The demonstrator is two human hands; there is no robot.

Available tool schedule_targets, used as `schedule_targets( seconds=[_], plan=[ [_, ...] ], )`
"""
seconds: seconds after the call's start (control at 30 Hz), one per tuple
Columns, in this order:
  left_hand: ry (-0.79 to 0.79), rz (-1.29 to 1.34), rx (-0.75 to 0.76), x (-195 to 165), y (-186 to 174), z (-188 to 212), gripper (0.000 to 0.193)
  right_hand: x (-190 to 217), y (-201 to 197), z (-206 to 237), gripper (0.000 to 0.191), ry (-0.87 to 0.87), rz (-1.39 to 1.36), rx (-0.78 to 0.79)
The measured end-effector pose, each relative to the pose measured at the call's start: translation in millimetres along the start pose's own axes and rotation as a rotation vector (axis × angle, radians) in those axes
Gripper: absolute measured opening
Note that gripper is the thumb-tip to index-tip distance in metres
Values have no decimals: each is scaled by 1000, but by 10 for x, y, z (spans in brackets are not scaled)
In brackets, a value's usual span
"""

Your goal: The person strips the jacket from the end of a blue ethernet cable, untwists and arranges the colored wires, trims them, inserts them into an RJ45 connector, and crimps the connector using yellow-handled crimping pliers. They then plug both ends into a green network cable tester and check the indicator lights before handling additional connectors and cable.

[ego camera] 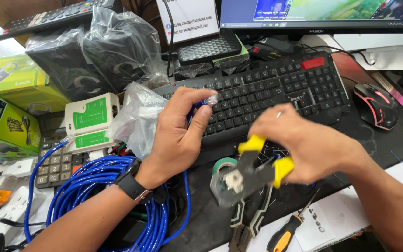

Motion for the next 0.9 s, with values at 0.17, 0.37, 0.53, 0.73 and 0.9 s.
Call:
schedule_targets(
  seconds=[0.17,0.37,0.53,0.73,0.9],
  plan=[
    [-11,62,47,-1,37,-9,23,119,110,4,89,170,71,337],
    [48,-14,101,-27,64,-20,23,96,204,-14,93,212,163,320],
    [42,-40,104,-36,59,-17,21,79,287,13,98,210,210,344],
    [22,-21,134,-60,67,-3,24,94,279,86,96,87,175,241],
    [10,-8,243,-58,71,23,22,29,252,33,61,127,87,47]
  ],
)
Point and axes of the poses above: each hand's wrist, its own z-axis away from the middle knuckle, its own y-axis out of the palm, x = y × z, the point moved 3 cm from there along -z, towards the middle knuckle, and after that the axes turned 5 degrees about z, right-handed, at the moved point
